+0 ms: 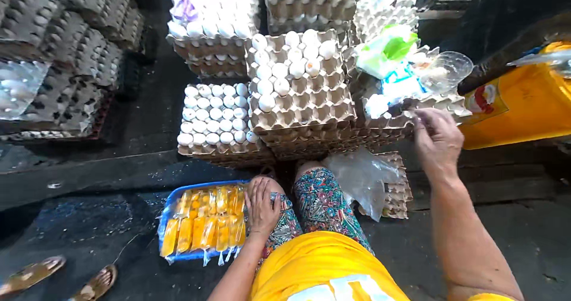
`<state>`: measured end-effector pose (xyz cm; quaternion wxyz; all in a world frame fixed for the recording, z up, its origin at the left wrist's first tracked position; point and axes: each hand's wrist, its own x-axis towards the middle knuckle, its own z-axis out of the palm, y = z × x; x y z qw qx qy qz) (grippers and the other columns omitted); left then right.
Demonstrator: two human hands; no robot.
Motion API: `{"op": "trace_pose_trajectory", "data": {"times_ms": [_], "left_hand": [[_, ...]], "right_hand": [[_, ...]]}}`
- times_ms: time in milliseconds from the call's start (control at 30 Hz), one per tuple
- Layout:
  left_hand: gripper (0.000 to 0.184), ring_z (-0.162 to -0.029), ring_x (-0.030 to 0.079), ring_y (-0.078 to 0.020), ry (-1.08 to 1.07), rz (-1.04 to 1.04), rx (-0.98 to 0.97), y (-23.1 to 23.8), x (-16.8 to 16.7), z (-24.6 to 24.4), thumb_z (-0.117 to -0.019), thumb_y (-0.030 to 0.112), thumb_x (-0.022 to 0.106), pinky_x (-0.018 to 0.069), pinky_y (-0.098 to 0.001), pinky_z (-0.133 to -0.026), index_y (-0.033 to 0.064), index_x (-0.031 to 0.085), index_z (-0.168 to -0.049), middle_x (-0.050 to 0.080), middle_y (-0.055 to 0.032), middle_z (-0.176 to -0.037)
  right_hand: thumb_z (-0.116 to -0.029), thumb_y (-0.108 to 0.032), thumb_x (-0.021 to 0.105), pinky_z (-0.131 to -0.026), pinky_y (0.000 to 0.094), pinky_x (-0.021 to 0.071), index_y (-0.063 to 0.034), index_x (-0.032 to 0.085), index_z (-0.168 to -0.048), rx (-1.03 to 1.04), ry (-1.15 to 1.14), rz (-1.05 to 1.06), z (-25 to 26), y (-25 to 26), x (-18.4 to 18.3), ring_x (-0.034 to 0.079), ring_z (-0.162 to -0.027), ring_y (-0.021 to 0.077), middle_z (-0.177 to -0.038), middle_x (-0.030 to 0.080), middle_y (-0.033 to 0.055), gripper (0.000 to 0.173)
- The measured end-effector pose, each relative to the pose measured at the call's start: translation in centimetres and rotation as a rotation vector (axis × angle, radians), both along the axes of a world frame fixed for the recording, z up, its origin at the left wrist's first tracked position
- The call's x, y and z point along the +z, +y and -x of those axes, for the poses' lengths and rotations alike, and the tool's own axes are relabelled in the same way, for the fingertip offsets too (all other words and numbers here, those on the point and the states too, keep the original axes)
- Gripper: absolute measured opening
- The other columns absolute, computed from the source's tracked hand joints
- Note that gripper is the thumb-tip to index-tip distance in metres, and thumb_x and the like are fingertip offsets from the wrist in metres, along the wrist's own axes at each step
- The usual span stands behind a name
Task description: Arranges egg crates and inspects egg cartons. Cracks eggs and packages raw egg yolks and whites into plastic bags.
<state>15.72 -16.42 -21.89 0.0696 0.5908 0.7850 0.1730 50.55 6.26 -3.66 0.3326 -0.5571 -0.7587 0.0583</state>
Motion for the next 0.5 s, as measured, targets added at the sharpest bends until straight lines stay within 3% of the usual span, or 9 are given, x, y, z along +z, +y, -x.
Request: {"op": "trace_pose_trajectory", "data": {"times_ms": [67, 133, 233, 300, 433, 500], "left_hand": [[0.055, -0.145, 0.043, -0.0412, 0.022, -0.02, -0.033, 0.5, 0.0, -0.7, -0.1022, 0.041, 0.049, 0.0218, -0.0696, -0.118, 0.0056, 0.059, -0.143, 0.053, -0.0162, -0.152], [0.053, -0.145, 0.043, -0.0404, 0.028, 0.008, -0.07, 1.1, 0.2, -1.5, -0.1028, 0.04, 0.049, 0.0216, -0.0694, -0.119, 0.0062, 0.06, -0.143, 0.053, -0.0154, -0.152], [0.053, -0.148, 0.039, -0.0379, 0.006, 0.116, -0.098, 1.6, 1.0, -2.4, -0.1047, 0.04, 0.047, 0.018, -0.0678, -0.121, 0.0067, 0.058, -0.145, 0.05, -0.0137, -0.155], [0.054, -0.151, 0.035, -0.0363, 0.001, 0.191, -0.1, 2.0, 1.2, -2.6, -0.1056, 0.04, 0.045, 0.0158, -0.0663, -0.122, 0.0072, 0.055, -0.147, 0.046, -0.0125, -0.158], [0.054, -0.152, 0.032, -0.0342, 0.002, 0.23, -0.084, 2.1, 1.2, -2.9, -0.106, 0.04, 0.044, 0.0158, -0.0636, -0.123, 0.0103, 0.052, -0.15, 0.045, -0.0102, -0.16], [0.052, -0.151, 0.035, -0.0349, -0.031, 0.165, -0.087, 2.0, 1.2, -2.8, -0.1054, 0.037, 0.046, 0.018, -0.0639, -0.123, 0.01, 0.054, -0.149, 0.047, -0.0108, -0.157]], "right_hand": [[-0.1076, -0.022, 0.051, -0.101, 0.0517, 0.051, 0.0011, 0.063, -0.133, -0.072, 0.057, 0.055, -1.9, -0.5, 0.2, 0.064, -0.117, 0.0369, -0.131, 0.063, 0.0262, 0.036], [-0.1048, -0.028, 0.057, -0.101, 0.051, 0.0495, 0.0013, 0.049, -0.146, -0.135, 0.169, 0.138, -3.4, -0.4, 0.6, 0.061, -0.118, 0.0369, -0.135, 0.058, 0.0288, 0.051], [-0.0926, -0.039, 0.072, -0.116, 0.0435, 0.0399, 0.0007, 0.026, -0.158, -0.114, 0.318, 0.148, -4.9, 2.6, 1.4, 0.045, -0.14, 0.0352, -0.156, 0.037, 0.03, 0.089], [-0.0841, -0.046, 0.078, -0.12, 0.038, 0.0344, -0.0012, 0.014, -0.162, -0.125, 0.369, 0.159, -5.3, 5.8, 1.5, 0.037, -0.147, 0.0306, -0.163, 0.026, 0.0262, 0.11], [-0.0732, -0.059, 0.081, -0.124, 0.0413, 0.0298, -0.0128, 0.011, -0.165, -0.15, 0.334, 0.186, -4.8, 11.0, 1.3, 0.031, -0.152, 0.0281, -0.168, 0.022, 0.0186, 0.125], [-0.0765, -0.058, 0.08, -0.122, 0.0436, 0.0317, -0.0118, 0.015, -0.164, -0.111, 0.312, 0.176, -4.1, 12.3, 1.1, 0.036, -0.149, 0.0296, -0.165, 0.029, 0.0201, 0.119]]}}
